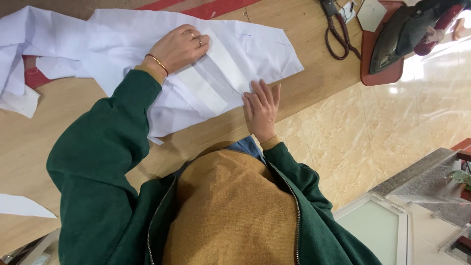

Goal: Smoothing out white fabric on a table and cutting out pattern pieces using scissors.

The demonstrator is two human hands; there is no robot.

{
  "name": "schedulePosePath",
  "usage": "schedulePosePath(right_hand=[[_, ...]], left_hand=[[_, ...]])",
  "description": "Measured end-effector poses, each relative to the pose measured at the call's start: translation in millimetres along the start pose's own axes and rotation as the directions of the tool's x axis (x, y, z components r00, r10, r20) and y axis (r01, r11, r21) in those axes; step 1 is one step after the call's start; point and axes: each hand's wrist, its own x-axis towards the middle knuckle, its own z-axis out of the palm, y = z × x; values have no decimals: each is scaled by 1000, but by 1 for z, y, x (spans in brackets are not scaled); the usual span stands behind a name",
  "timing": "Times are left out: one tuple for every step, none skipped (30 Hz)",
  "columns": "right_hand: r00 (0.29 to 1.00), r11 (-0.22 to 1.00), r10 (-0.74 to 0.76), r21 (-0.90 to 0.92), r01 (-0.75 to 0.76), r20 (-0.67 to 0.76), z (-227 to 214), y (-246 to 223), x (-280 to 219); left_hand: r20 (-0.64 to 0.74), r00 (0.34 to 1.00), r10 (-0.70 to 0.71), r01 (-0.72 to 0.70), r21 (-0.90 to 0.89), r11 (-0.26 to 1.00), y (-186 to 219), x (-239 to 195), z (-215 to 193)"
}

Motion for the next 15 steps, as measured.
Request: schedulePosePath(right_hand=[[998,999,-28,-28,27,-48,-4,-1,4],[994,997,-58,-58,52,-94,-8,-3,6],[994,997,-58,-59,53,-95,-14,-7,9],[993,997,-64,-54,59,-100,-20,-10,12],[992,997,-70,-50,65,-104,-26,-13,15],[991,996,-76,-48,71,-107,-33,-16,19],[994,998,-70,-3,70,-87,-41,-18,23],[996,997,-63,40,65,-67,-49,-19,27],[995,997,-67,38,70,-69,-55,-14,30],[997,997,-55,59,58,-55,-60,-8,33],[998,996,-44,80,47,-40,-66,-1,37],[998,996,-45,79,48,-46,-72,7,47],[995,994,-82,63,85,-53,-78,14,56],[991,991,-119,50,122,-56,-84,21,65],[991,991,-121,53,124,-59,-85,32,82]], left_hand=[[15,1000,-18,18,-34,999,-2,-1,-4],[30,999,-36,38,-70,997,-2,-2,-7],[29,999,-35,37,-68,997,-3,-1,-8],[54,998,-42,44,-29,999,-4,0,-8],[79,996,-50,49,10,999,-5,1,-9],[80,995,-54,52,16,998,-5,3,-8],[47,995,-90,93,-82,992,-6,5,-6],[16,992,-127,128,-183,975,-6,9,-5],[13,991,-130,130,-179,975,-11,10,-15],[-20,973,-229,205,-381,902,-17,14,-24],[-33,943,-330,254,-569,782,-24,17,-34],[-37,944,-328,251,-566,785,-37,17,-43],[-89,935,-342,219,-612,760,-50,17,-53],[-136,924,-358,188,-656,731,-61,14,-64],[-135,924,-358,189,-653,734,-77,13,-64]])
